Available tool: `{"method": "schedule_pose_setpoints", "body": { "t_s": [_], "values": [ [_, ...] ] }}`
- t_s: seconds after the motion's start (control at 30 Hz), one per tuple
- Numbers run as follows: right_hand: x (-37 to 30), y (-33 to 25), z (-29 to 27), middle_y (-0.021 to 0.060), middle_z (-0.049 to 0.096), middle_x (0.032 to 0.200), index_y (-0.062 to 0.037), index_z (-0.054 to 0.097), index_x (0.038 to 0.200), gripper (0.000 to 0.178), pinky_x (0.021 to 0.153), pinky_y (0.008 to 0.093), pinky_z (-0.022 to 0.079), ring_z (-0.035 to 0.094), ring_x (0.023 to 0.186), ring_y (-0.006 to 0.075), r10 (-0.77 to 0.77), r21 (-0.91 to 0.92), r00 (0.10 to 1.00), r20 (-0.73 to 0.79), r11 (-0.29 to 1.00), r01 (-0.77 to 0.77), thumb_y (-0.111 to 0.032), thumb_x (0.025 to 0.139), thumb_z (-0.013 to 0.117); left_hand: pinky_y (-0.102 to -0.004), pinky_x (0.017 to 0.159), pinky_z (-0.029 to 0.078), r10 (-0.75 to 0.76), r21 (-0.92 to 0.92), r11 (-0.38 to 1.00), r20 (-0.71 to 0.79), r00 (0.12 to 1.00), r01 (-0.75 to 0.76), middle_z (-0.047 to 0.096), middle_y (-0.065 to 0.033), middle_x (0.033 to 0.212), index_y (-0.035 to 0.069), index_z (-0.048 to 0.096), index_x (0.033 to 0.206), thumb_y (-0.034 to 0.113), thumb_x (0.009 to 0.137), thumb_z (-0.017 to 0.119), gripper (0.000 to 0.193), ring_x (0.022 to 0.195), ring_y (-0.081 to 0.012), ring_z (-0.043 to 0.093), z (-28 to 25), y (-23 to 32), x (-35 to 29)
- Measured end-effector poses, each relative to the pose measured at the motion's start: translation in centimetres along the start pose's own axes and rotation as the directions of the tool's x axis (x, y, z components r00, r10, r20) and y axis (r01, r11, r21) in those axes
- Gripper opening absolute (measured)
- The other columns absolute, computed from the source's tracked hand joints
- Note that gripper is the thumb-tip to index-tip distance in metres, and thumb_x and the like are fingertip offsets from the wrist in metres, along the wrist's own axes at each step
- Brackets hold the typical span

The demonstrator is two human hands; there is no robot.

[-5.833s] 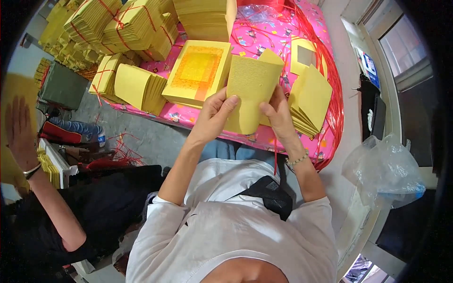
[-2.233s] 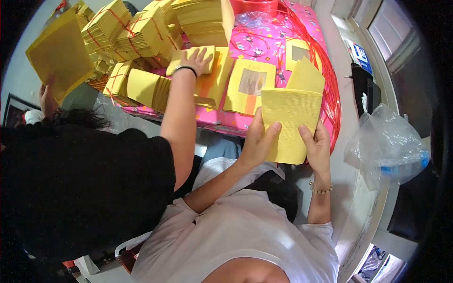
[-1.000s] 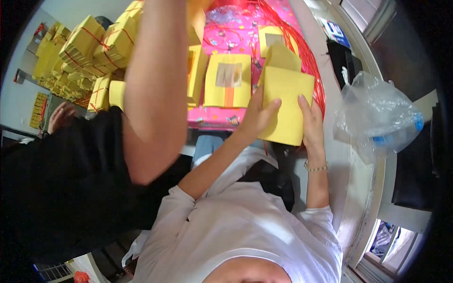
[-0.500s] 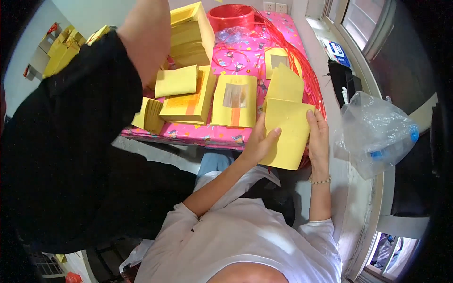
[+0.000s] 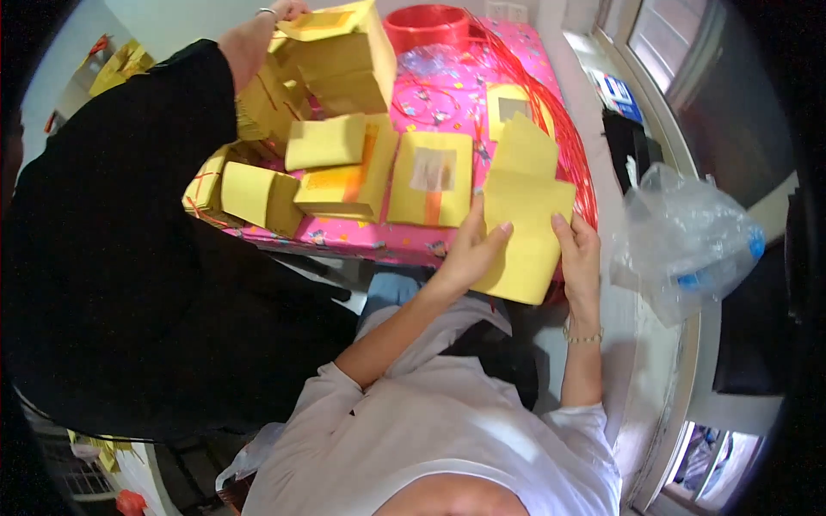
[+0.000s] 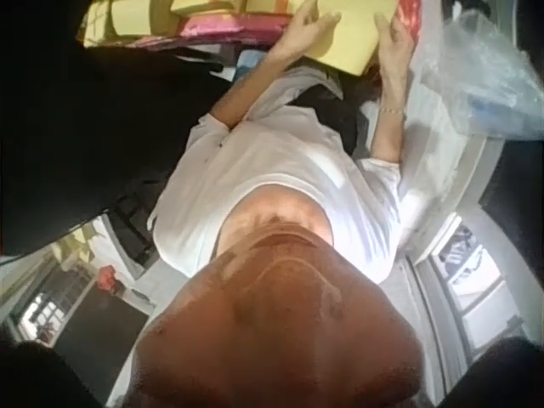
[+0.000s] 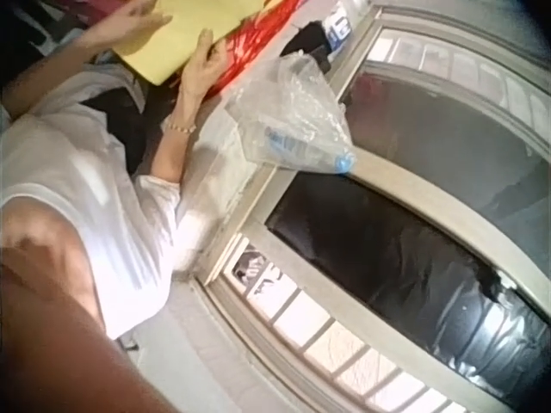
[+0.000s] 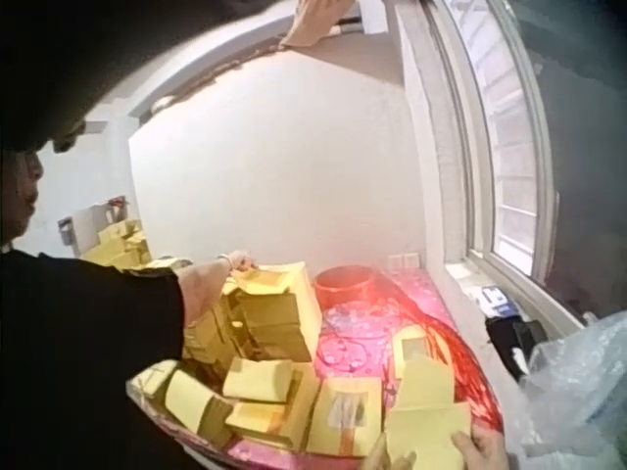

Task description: Organizing and stacking yellow joss paper on a table.

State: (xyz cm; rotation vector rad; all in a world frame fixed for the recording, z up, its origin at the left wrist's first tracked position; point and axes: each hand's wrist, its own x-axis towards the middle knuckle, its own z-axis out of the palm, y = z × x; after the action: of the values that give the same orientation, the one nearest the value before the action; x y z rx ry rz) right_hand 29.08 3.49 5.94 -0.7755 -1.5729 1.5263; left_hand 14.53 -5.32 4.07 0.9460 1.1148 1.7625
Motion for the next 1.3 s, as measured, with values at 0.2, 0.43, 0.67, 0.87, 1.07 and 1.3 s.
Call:
{"method": "schedule_pose_setpoints", "body": {
  "t_s": [0.2,0.43,0.67,0.87,1.07,1.3],
  "values": [
    [0.0,0.0,0.7,0.0033,0.066,0.092,0.0039,0.062,0.103,0.019,0.067,0.0197,0.047,0.059,0.078,0.0046,0.025,0.105,0.997,0.079,0.994,-0.033,-0.012,0.093,0.059,-0.0287,0.092,0.043,-0.056,-0.049,0.997,-0.051,0.997,0.054,0.054,-0.0086,0.122,0.001,0.038,0.133,0.01,0.093,0.055,0.044,0.109,-0.0145,0.053,-0.4,1.9,0.2],
    [-0.6,0.1,0.7,0.0051,0.067,0.093,0.0046,0.062,0.106,0.023,0.071,0.0203,0.049,0.06,0.08,0.0048,0.059,0.177,0.991,0.119,0.981,-0.079,-0.013,0.092,0.061,-0.0281,0.092,0.042,-0.038,-0.059,0.998,-0.066,0.997,0.034,0.054,-0.0087,0.121,0.0,0.038,0.131,0.007,0.093,0.052,0.041,0.11,-0.0136,0.051,-0.1,2.6,0.4],
    [-0.7,0.6,0.2,0.0054,0.067,0.094,0.0051,0.062,0.106,0.023,0.072,0.0207,0.049,0.06,0.081,0.0057,0.06,0.117,0.99,0.129,0.99,-0.075,-0.012,0.091,0.062,-0.0291,0.092,0.042,-0.035,-0.01,0.999,-0.056,0.998,0.034,0.054,-0.0093,0.121,0.001,0.037,0.132,0.006,0.094,0.051,0.041,0.109,-0.0141,0.052,-0.7,2.3,1.0],
    [-1.7,1.1,0.3,0.0044,0.066,0.093,0.0057,0.062,0.104,0.023,0.072,0.0198,0.048,0.059,0.08,0.0052,0.112,0.097,0.976,0.189,0.987,-0.132,-0.013,0.09,0.064,-0.0294,0.092,0.042,-0.016,-0.005,1.0,-0.057,0.998,0.016,0.054,-0.0092,0.123,0.002,0.036,0.134,0.005,0.094,0.05,0.043,0.11,-0.0141,0.052,-0.9,2.4,1.2],
    [-2.9,1.6,0.3,0.0019,0.065,0.086,0.0008,0.063,0.097,0.019,0.062,0.0216,0.052,0.059,0.076,0.0049,0.26,0.016,0.951,0.167,0.964,-0.266,-0.016,0.089,0.065,-0.0285,0.092,0.042,-0.028,0.0,1.0,-0.097,0.995,0.029,0.054,-0.0076,0.121,0.002,0.037,0.133,0.005,0.094,0.051,0.041,0.109,-0.0133,0.051,-1.7,2.1,1.4],
    [-1.6,0.9,-0.4,0.002,0.065,0.087,0.0023,0.061,0.106,0.021,0.072,0.0208,0.048,0.06,0.079,0.0061,0.094,0.164,0.994,0.062,0.981,-0.103,-0.014,0.092,0.06,-0.0269,0.093,0.04,-0.126,-0.009,0.992,-0.036,0.991,0.125,0.053,-0.0077,0.124,0.001,0.035,0.135,0.005,0.093,0.052,0.046,0.112,-0.0128,0.05,-1.6,1.2,-0.3]
  ]
}}
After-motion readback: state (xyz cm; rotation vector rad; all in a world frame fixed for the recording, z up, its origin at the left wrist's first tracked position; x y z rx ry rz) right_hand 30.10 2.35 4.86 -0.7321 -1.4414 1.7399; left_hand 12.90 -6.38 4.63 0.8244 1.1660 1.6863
